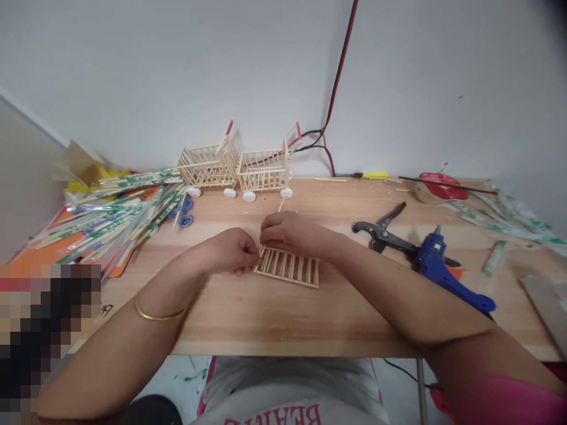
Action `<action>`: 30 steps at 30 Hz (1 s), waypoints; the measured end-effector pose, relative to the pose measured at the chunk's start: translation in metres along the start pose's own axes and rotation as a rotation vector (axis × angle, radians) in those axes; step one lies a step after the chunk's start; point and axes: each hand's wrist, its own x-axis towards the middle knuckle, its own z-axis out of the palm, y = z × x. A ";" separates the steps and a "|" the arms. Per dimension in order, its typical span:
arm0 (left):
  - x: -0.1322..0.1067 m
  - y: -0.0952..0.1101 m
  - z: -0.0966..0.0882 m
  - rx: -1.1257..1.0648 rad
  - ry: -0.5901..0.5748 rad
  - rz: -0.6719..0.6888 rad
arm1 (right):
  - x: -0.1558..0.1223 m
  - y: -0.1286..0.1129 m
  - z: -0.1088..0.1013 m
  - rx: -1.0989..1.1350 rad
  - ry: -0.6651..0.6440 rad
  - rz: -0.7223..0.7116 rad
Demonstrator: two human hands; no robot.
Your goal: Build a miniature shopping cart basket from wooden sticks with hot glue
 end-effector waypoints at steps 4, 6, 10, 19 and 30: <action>0.001 -0.003 0.000 0.003 -0.002 0.003 | 0.002 0.000 0.000 -0.032 -0.005 -0.058; 0.001 -0.002 0.000 -0.005 -0.011 0.003 | 0.003 -0.001 0.000 -0.062 -0.014 -0.086; 0.000 0.000 0.001 -0.025 -0.011 0.004 | 0.004 -0.002 -0.001 -0.112 -0.027 -0.115; -0.001 -0.006 -0.008 -0.011 0.121 0.094 | 0.003 -0.011 -0.009 -0.211 -0.003 -0.067; 0.005 0.007 0.011 -0.383 0.253 0.066 | 0.004 -0.019 -0.013 -0.319 -0.023 0.073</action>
